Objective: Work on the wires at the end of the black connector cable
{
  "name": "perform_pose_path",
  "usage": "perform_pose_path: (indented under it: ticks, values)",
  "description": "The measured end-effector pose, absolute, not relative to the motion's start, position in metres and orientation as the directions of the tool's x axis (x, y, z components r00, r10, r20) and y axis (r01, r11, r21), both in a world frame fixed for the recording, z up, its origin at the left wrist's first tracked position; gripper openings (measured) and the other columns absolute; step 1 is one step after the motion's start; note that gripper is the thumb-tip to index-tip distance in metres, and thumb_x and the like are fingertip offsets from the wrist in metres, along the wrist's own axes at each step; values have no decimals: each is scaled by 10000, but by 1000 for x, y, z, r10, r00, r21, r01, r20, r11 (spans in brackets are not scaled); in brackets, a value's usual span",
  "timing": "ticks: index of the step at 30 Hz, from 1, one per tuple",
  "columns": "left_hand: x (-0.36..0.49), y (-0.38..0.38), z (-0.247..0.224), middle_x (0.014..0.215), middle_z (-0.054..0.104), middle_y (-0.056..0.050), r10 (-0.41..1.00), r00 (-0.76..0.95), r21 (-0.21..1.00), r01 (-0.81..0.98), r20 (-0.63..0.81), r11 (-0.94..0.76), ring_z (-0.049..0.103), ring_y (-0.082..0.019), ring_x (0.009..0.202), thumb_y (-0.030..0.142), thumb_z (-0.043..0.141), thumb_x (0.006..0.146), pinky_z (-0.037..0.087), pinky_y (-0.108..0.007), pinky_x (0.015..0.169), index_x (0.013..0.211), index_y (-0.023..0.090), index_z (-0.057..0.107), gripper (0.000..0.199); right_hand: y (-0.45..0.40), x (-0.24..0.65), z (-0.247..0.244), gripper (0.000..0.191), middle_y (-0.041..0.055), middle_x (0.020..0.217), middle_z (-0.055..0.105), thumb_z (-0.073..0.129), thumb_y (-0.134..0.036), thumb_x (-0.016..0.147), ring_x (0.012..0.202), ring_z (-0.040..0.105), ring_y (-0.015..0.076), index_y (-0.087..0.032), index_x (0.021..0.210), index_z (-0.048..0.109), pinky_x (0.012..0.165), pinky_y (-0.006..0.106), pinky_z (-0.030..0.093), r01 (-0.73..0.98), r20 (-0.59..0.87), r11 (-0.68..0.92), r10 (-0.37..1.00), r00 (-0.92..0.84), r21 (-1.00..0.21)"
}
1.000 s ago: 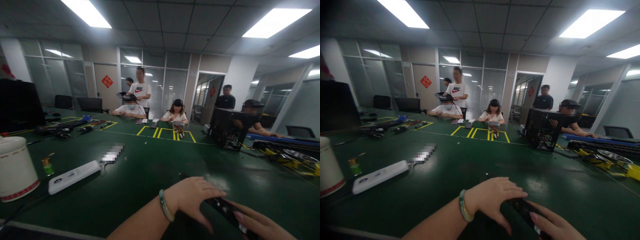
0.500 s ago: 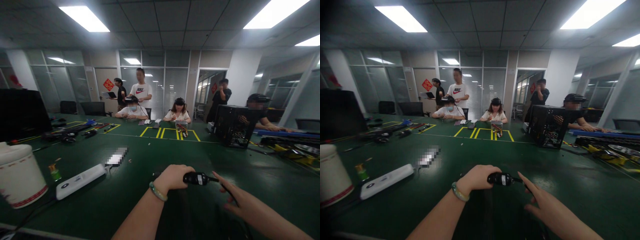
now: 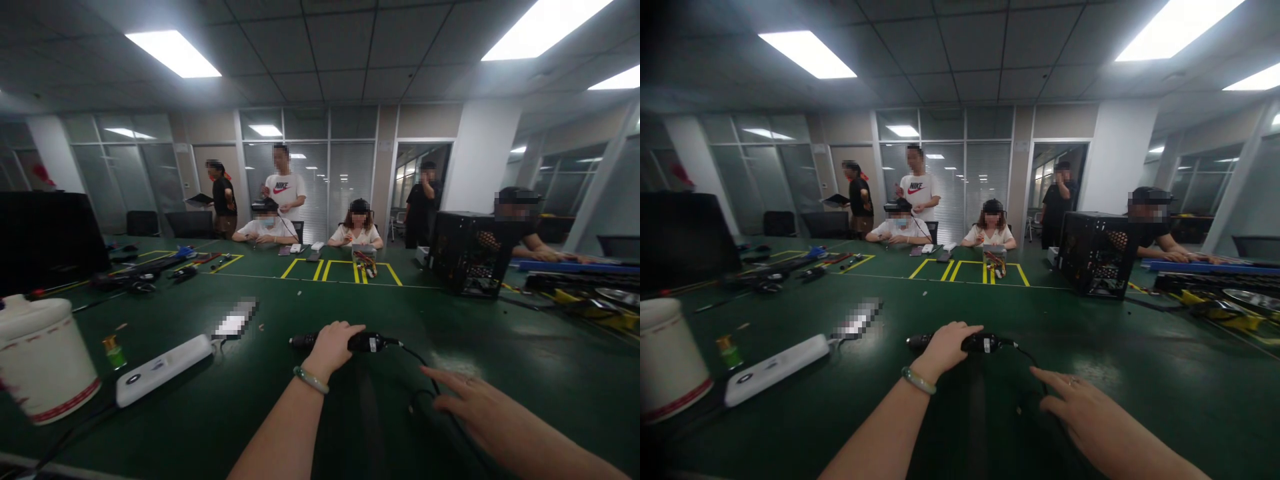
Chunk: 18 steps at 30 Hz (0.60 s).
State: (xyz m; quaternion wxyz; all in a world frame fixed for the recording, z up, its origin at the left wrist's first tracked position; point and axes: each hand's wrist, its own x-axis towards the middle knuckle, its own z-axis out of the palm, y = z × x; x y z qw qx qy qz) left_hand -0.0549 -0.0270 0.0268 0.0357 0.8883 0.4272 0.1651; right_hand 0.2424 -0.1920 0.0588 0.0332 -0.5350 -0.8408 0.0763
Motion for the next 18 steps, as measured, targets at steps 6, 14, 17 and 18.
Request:
perform_pose_path:
  ticks: [6, 14, 17, 18]
  values:
    - [-51, -25, 28, 1114, 553, -23, 766, 608, 220, 734, 211, -643, 548, -243, 1020, 528, 682, 786, 435, -351, 869, 1419, 409, 346, 727, -181, 233, 63, 518, 46, 1411, 482, 465, 7, 705, 1354, 357, 285, -262, 1102, 659, 1145, 536, 187, 840, -75, 541, 837, -543, -41]
    - [-44, -25, 28, 1047, 533, -27, 763, 614, 224, 730, 201, -646, 562, -241, 979, 705, 602, 751, 430, -298, 782, 1348, 389, 462, 690, -164, 206, 86, 165, 121, 968, 651, 706, -245, 718, 1017, 571, 315, -167, 862, 731, 1049, 542, 259, 809, -230, 577, 807, -544, 112]
    - [-41, -25, 28, 1078, 533, -29, 767, 618, 185, 744, 173, -642, 558, -235, 989, 694, 585, 775, 427, -300, 795, 1357, 387, 446, 672, -150, 207, 84, 124, 110, 927, 647, 675, -283, 800, 962, 578, 290, -169, 807, 724, 883, 439, 387, 774, -254, 614, 782, -569, 156]
    - [-40, -25, 27, 1089, 534, -29, 764, 624, 169, 746, 163, -645, 555, -236, 999, 692, 582, 779, 426, -303, 806, 1359, 387, 442, 670, -146, 208, 83, 132, 96, 937, 649, 698, -303, 787, 954, 580, 282, -182, 836, 716, 847, 413, 393, 786, -252, 604, 787, -563, 133]
